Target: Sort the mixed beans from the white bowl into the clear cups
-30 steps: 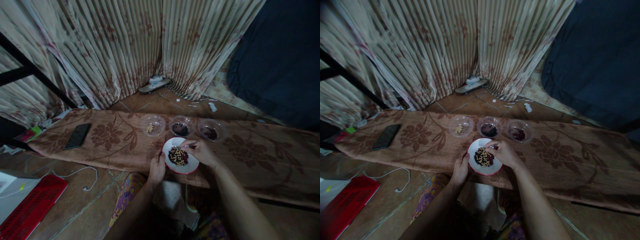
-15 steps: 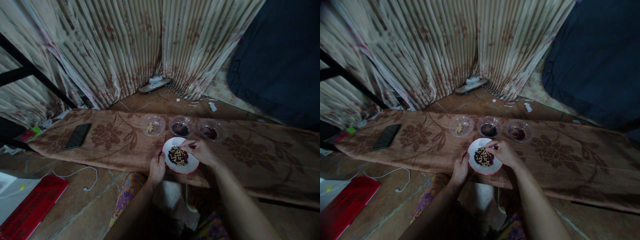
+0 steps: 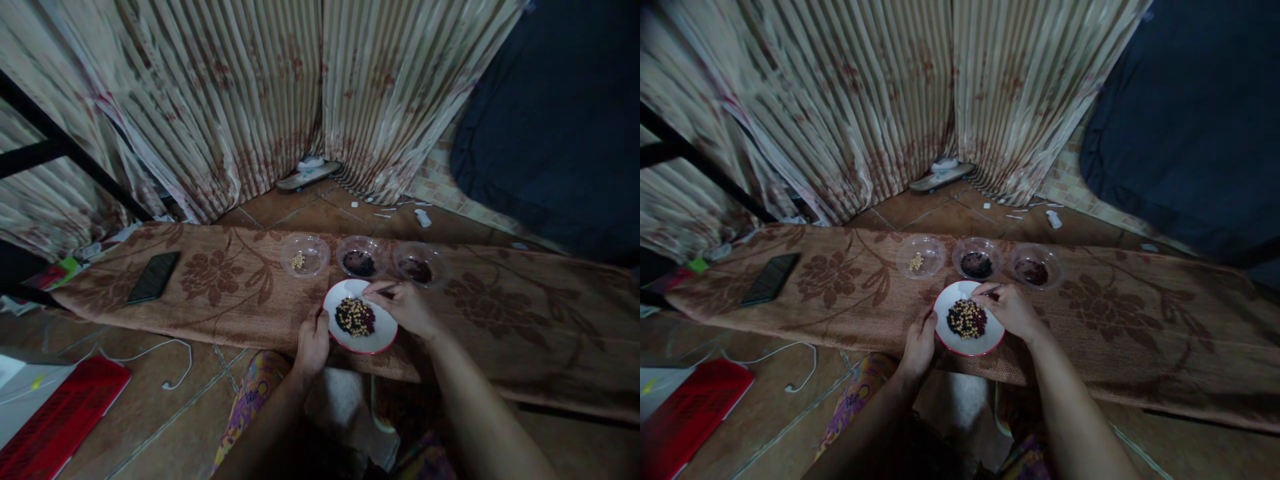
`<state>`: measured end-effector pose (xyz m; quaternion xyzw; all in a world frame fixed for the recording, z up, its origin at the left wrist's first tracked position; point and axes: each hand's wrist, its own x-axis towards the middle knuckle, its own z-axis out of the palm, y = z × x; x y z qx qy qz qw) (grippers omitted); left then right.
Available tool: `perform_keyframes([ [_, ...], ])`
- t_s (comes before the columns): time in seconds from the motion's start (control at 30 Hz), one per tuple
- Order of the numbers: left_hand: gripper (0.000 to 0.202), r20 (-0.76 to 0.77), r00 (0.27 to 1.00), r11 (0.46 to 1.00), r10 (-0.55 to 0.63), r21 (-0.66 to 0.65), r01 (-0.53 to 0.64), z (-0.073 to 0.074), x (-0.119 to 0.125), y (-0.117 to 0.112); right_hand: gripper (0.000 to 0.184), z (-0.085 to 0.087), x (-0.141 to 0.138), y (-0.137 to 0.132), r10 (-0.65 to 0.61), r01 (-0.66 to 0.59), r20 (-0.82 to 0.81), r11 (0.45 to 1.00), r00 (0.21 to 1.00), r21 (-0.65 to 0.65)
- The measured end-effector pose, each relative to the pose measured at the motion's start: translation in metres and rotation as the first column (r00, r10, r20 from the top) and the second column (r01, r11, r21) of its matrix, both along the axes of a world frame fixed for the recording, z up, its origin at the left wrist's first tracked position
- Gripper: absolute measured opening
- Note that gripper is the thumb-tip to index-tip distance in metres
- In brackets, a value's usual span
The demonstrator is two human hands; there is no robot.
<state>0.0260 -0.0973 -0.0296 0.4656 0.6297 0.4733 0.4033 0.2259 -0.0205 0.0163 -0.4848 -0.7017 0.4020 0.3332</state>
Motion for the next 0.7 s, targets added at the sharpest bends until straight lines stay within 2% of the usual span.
perform_keyframes([
  [0.07,0.038,0.004,1.0,1.0,0.001,-0.003,-0.001,0.0,0.0,0.0,0.027,0.003,0.001,0.001,-0.065,0.066,-0.066,0.998,0.996,0.012],
  [0.13,0.039,0.005,1.0,1.0,0.006,-0.017,-0.006,-0.001,0.0,0.0,0.027,0.007,0.002,0.004,-0.175,0.182,-0.126,0.982,0.976,0.042],
  [0.23,0.041,0.001,1.0,0.999,0.018,-0.033,-0.018,-0.002,-0.001,0.0,0.026,0.009,0.004,0.013,-0.367,0.391,-0.187,0.913,0.911,0.114],
  [0.33,0.042,0.002,1.0,0.999,0.022,-0.037,-0.022,-0.001,-0.001,0.0,0.024,0.002,0.006,0.023,-0.452,0.486,-0.215,0.862,0.865,0.144],
  [0.47,0.042,-0.01,1.0,0.999,0.03,-0.039,-0.03,0.0,-0.002,0.0,0.025,-0.006,0.008,0.029,-0.463,0.487,-0.175,0.863,0.869,0.135],
  [0.57,0.041,-0.007,1.0,0.999,0.024,-0.029,-0.024,0.0,-0.001,0.001,0.027,-0.002,0.006,0.023,-0.449,0.474,-0.177,0.87,0.876,0.135],
  [0.63,0.04,0.0,1.0,1.0,0.01,-0.018,-0.01,-0.001,-0.001,0.001,0.029,0.002,0.004,0.017,-0.414,0.437,-0.192,0.894,0.89,0.1],
  [0.7,0.04,-0.003,1.0,1.0,0.003,-0.012,-0.003,-0.001,-0.001,0.0,0.031,0.005,0.002,0.01,-0.321,0.332,-0.191,0.943,0.928,0.033],
])
